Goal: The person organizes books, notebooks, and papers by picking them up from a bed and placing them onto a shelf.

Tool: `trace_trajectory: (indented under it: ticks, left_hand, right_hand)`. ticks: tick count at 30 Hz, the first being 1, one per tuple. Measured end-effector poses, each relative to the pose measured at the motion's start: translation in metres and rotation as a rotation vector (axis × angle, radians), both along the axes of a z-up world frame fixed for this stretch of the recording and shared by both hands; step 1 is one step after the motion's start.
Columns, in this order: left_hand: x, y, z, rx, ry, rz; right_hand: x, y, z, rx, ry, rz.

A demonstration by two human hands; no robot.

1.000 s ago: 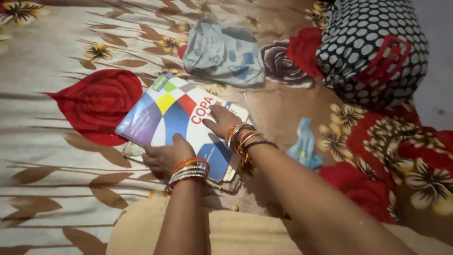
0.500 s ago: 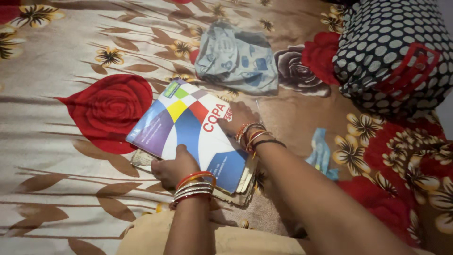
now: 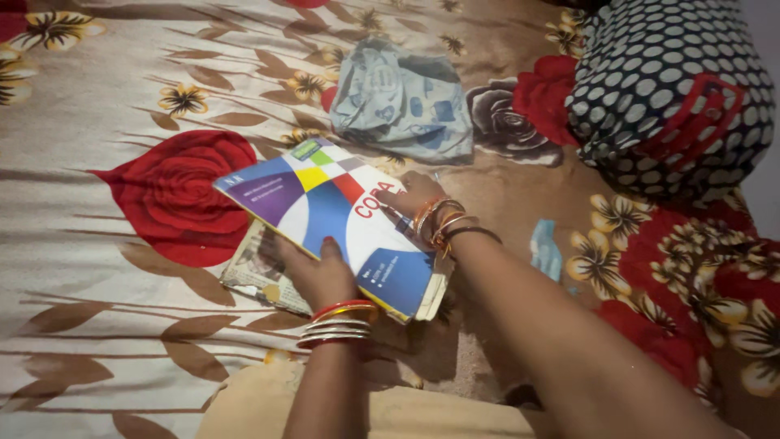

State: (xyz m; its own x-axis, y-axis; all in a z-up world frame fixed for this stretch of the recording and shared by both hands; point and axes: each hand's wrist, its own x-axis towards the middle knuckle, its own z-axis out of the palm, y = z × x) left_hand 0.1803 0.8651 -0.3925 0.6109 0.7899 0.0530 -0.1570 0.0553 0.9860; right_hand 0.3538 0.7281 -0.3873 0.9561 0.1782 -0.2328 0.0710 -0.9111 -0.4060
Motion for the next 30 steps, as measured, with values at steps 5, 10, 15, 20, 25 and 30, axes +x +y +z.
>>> trace_trajectory:
  ticks: [5, 10, 15, 20, 25, 30]
  left_hand:
    - [0.009, 0.017, 0.001, -0.206, -0.173, -0.130]
    - [0.016, 0.019, 0.022, -0.374, -0.345, -0.231]
    - [0.018, 0.009, 0.052, -0.358, -0.375, -0.360]
    - [0.019, -0.018, 0.093, -0.450, -0.415, -0.437]
    - [0.023, -0.042, 0.122, -0.411, -0.420, -0.513]
    - [0.021, -0.065, 0.149, -0.359, -0.426, -0.590]
  right_hand:
    - [-0.016, -0.015, 0.031, 0.250, 0.093, -0.174]
    - [-0.023, -0.039, 0.068, 0.676, 0.223, -0.209]
    - [-0.023, -0.070, 0.108, 0.401, 0.203, -0.305]
    - [-0.024, -0.118, 0.114, 1.119, 0.479, -0.362]
    - [-0.039, -0.155, 0.160, 1.010, 0.397, -0.428]
    - [-0.072, -0.191, 0.206, 0.992, 0.368, -0.276]
